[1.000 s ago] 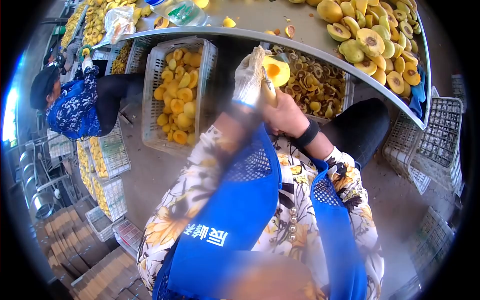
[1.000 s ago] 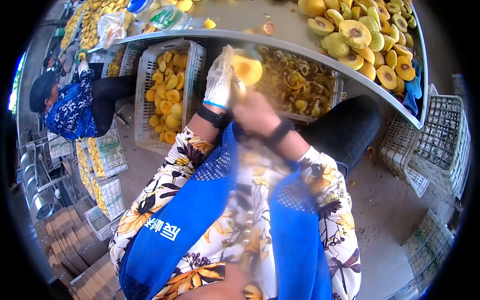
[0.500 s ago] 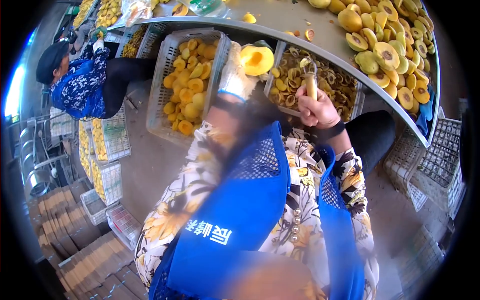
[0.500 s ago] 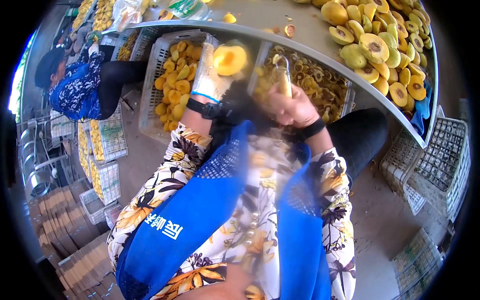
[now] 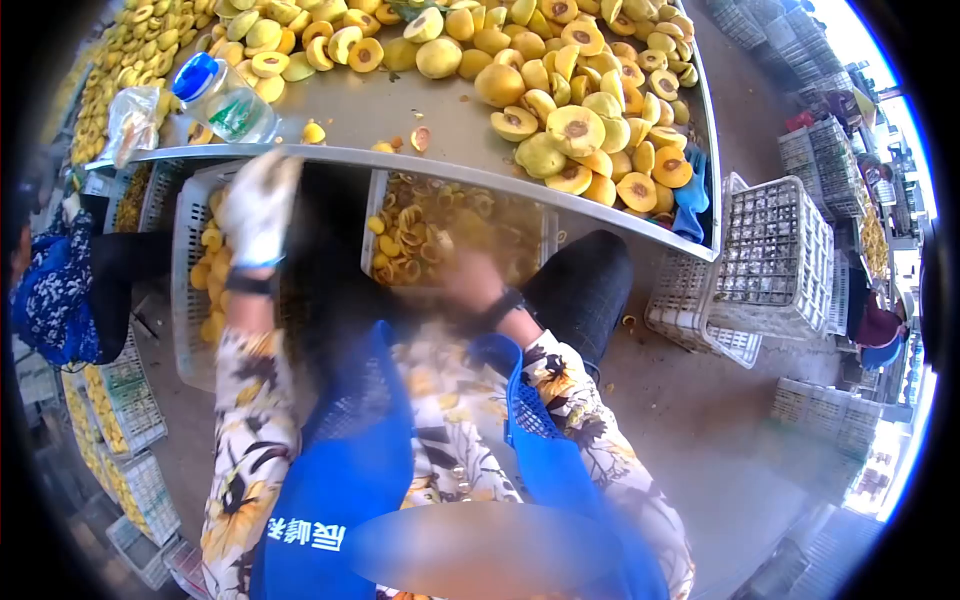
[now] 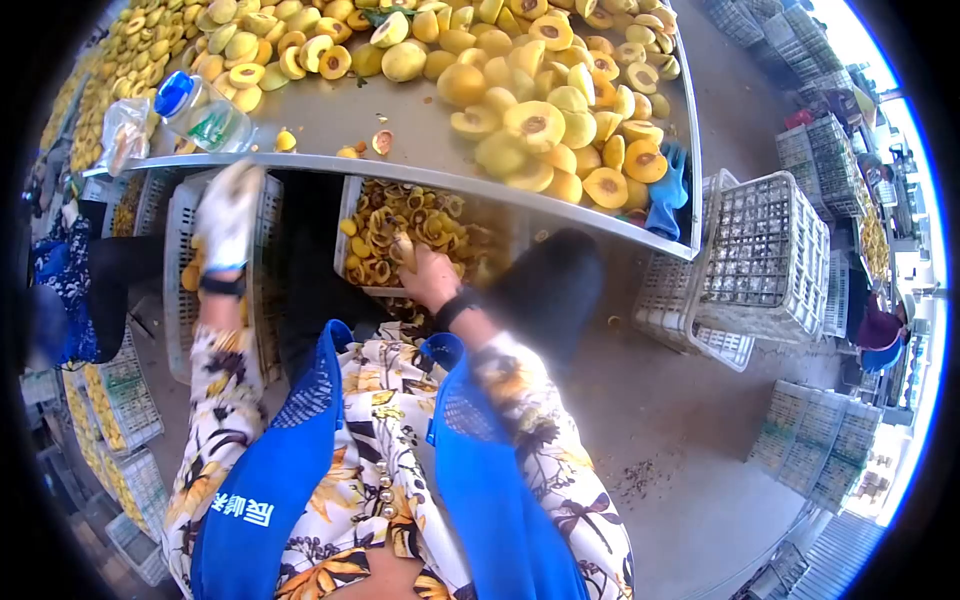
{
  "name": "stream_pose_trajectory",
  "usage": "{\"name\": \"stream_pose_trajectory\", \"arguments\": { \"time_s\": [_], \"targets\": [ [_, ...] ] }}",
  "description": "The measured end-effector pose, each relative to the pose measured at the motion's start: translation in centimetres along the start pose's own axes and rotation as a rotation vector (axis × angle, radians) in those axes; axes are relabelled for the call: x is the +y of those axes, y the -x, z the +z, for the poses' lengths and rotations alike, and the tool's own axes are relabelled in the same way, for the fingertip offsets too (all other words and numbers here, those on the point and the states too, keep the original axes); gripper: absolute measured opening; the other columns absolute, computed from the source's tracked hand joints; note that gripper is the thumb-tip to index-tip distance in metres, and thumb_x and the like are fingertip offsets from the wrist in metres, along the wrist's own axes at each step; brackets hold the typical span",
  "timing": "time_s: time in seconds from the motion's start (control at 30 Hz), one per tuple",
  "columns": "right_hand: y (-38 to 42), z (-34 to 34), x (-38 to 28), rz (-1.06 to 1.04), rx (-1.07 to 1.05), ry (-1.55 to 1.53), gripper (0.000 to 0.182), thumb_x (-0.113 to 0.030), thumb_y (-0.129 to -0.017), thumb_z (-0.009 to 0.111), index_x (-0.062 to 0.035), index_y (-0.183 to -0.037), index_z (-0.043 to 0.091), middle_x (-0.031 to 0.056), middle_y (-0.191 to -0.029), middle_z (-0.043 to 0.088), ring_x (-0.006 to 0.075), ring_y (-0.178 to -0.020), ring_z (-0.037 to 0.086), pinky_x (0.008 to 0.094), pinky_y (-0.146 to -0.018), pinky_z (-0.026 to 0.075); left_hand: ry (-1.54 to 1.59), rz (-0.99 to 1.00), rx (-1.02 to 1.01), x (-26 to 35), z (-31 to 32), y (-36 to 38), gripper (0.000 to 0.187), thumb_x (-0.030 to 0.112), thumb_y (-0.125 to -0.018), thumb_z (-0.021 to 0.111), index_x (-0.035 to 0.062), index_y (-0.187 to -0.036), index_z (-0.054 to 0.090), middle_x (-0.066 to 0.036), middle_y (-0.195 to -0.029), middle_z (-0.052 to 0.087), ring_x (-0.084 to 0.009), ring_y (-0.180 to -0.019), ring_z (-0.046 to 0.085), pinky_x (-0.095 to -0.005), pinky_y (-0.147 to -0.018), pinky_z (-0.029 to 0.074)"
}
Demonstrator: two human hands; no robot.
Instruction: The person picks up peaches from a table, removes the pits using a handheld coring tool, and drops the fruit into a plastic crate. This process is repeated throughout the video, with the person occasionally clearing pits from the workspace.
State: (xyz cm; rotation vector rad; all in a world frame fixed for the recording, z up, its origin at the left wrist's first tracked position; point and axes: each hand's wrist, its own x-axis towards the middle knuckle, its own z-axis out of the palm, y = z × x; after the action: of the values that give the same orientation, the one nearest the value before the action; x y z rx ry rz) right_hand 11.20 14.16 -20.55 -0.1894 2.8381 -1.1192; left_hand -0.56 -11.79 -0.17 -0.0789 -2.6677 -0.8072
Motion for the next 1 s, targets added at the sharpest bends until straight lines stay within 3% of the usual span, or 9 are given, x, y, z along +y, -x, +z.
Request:
{"name": "stream_pose_trajectory", "arguments": {
  "time_s": [0.3,0.5,0.57,0.63,0.7,0.77,0.83,0.9,1.0],
  "targets": [
    [3.4,-6.2,-2.1,0.119,0.133,-0.011,0.030,-0.024,-0.076,0.060,0.0004,-0.093,0.053,0.0252,-0.072,0.060,0.0399,-0.068,0.060,0.0450,-0.061,0.048,-0.125,0.529,-0.766,17.9,20.7,-5.8,0.045,0.034,-0.071,0.062,0.0179,-0.113,0.056,-0.010,-0.103,0.061,-0.0269,-0.095,0.058,-0.0373,-0.083,0.046],
    [5.0,-12.2,-6.2,0.336,0.411,-0.431,0.028,-0.020,-0.078,0.059,-0.0017,-0.099,0.054,0.0219,-0.078,0.062,0.0320,-0.068,0.063,0.0390,-0.059,0.050,0.040,0.157,-0.897,18.7,16.7,-6.7,0.033,0.027,-0.064,0.066,0.0164,-0.096,0.066,-0.008,-0.091,0.065,-0.0241,-0.088,0.061,-0.0329,-0.080,0.046],
    [4.0,-13.2,-5.9,0.246,0.541,-0.575,0.022,-0.011,-0.084,0.054,-0.0022,-0.104,0.051,0.0064,-0.068,0.059,0.0085,-0.045,0.051,0.0216,-0.040,0.041,0.279,0.199,-0.763,17.1,15.0,-5.4,0.028,0.026,-0.065,0.067,0.0143,-0.090,0.068,-0.008,-0.085,0.066,-0.0238,-0.077,0.062,-0.0307,-0.075,0.048],
    [2.6,-16.0,-7.6,0.393,0.574,-0.725,0.025,-0.015,-0.087,0.053,-0.0020,-0.108,0.047,0.0075,-0.068,0.058,0.0075,-0.040,0.045,0.0213,-0.036,0.036,0.572,0.151,-0.854,16.1,12.5,-3.7,0.024,0.019,-0.065,0.068,0.0121,-0.088,0.068,-0.010,-0.084,0.065,-0.0234,-0.073,0.061,-0.0286,-0.073,0.048],
    [1.4,-17.6,-9.0,0.461,0.493,-1.112,0.028,-0.022,-0.090,0.051,-0.0019,-0.109,0.047,0.0064,-0.067,0.056,0.0072,-0.037,0.040,0.0214,-0.033,0.032,0.823,0.277,-0.926,15.4,9.4,-1.5,0.019,0.007,-0.068,0.066,0.0036,-0.088,0.067,-0.006,-0.090,0.065,-0.0148,-0.080,0.060,-0.0253,-0.075,0.047],
    [0.5,-17.2,-8.1,0.422,0.346,-1.370,0.024,-0.028,-0.091,0.050,-0.0054,-0.100,0.049,0.0040,-0.063,0.053,0.0071,-0.034,0.033,0.0216,-0.032,0.025,0.531,0.712,-0.718,14.3,7.7,-0.1,0.030,-0.003,-0.063,0.058,-0.0007,-0.093,0.062,-0.008,-0.100,0.061,-0.0124,-0.094,0.056,-0.0260,-0.081,0.045],
    [-0.1,-15.9,-8.4,0.359,0.304,-1.378,0.022,-0.028,-0.090,0.051,-0.0067,-0.095,0.048,0.0022,-0.062,0.051,0.0070,-0.036,0.033,0.0212,-0.033,0.025,0.763,0.579,-0.751,13.2,7.2,1.4,0.041,-0.004,-0.068,0.056,0.0007,-0.108,0.056,-0.008,-0.106,0.058,-0.0158,-0.100,0.054,-0.0268,-0.086,0.043],
    [-0.7,-14.9,-9.9,0.291,0.345,-1.466,0.021,-0.026,-0.090,0.051,-0.0066,-0.095,0.048,0.0011,-0.062,0.050,0.0070,-0.038,0.034,0.0218,-0.034,0.027,1.398,-0.111,-0.807,12.9,5.9,3.6,0.046,0.001,-0.075,0.057,0.0021,-0.119,0.047,-0.008,-0.113,0.054,-0.0175,-0.104,0.051,-0.0270,-0.090,0.041],
    [-1.5,-12.9,-11.5,0.243,0.389,-1.224,0.022,-0.025,-0.089,0.052,-0.0055,-0.098,0.048,0.0007,-0.063,0.051,0.0073,-0.043,0.041,0.0227,-0.039,0.034,1.700,-0.382,-0.599,10.7,9.9,6.5,0.045,0.031,-0.088,0.053,0.0058,-0.124,0.043,-0.008,-0.118,0.049,-0.0162,-0.106,0.049,-0.0288,-0.090,0.041]
  ]
}}
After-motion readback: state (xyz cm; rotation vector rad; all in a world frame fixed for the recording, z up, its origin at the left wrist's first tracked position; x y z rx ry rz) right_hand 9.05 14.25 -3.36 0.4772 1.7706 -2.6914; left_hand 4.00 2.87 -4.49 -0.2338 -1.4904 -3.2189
